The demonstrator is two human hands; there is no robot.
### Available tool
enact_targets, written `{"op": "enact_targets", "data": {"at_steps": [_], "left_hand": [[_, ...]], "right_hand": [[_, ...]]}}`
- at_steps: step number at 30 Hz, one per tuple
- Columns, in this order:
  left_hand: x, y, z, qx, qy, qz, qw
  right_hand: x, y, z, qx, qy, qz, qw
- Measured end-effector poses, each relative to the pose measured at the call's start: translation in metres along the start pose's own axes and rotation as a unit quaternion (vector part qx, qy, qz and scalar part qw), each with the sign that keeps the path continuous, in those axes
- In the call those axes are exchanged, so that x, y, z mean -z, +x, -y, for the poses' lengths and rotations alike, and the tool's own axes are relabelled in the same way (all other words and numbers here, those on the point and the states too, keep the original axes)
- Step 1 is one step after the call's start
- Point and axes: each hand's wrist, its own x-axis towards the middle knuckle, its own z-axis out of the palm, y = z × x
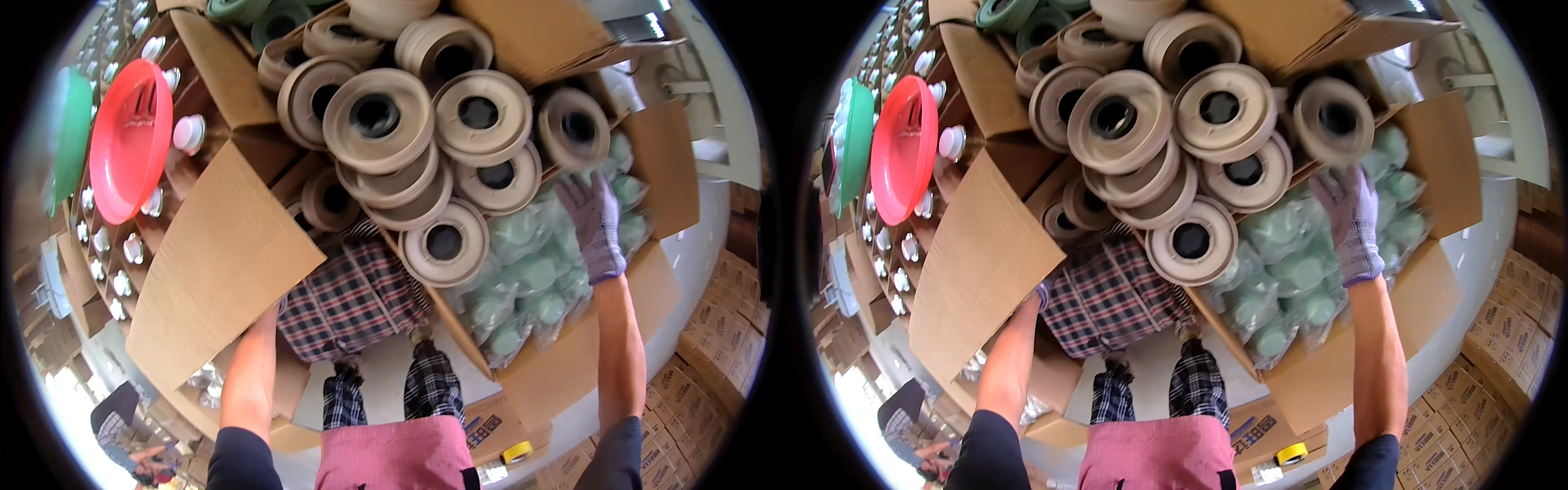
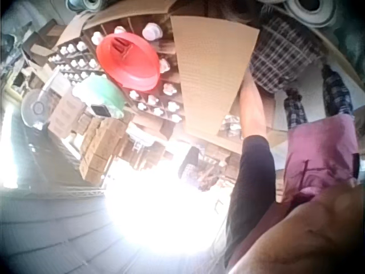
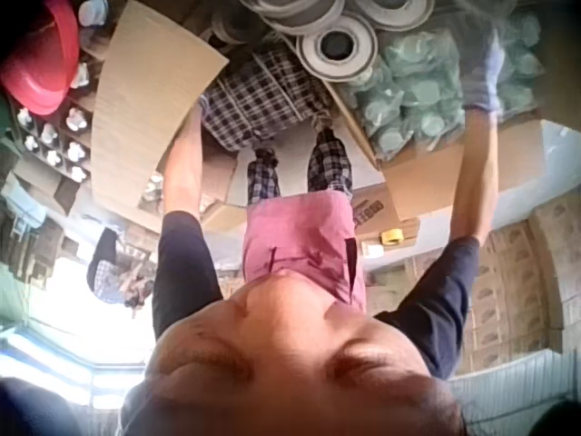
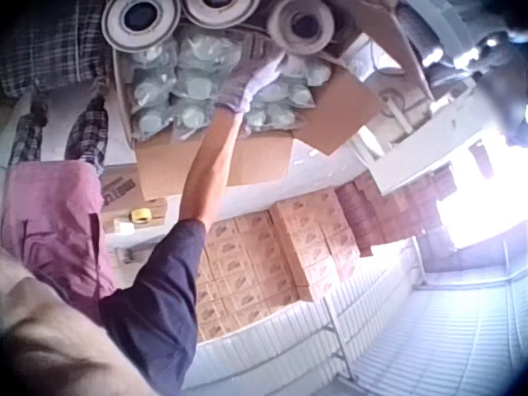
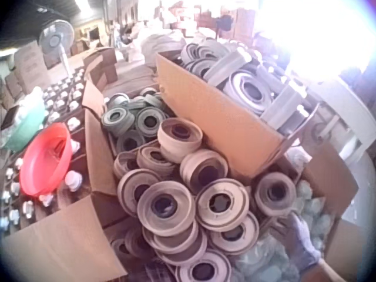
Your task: The person assembles thermos flasks by hand in a warehouse setting. They pick up a flask body, attach a lid, insert a stopper, and place the completed unit into a plastic bag. This process is repeated for multiple white and green flasks.
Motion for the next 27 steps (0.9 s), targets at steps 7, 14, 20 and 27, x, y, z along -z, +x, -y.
{"op": "enact_targets", "data": {"at_steps": [7, 14, 20, 27], "left_hand": [[-0.002, 0.002, 0.023, 0.022, -0.011, -0.016, 1.000], [-0.018, 0.019, 0.031, 0.011, -0.020, -0.035, 0.999], [-0.031, 0.021, 0.035, 0.008, -0.043, -0.054, 0.998], [-0.041, -0.020, 0.054, 0.012, -0.066, -0.052, 0.996]], "right_hand": [[-0.107, -0.187, -0.113, 0.203, -0.382, 0.413, 0.802], [-0.253, -0.117, -0.298, 0.270, -0.567, 0.163, 0.761], [-0.272, -0.094, -0.351, 0.205, -0.618, 0.202, 0.732], [-0.279, -0.091, -0.366, 0.234, -0.592, 0.137, 0.759]]}}
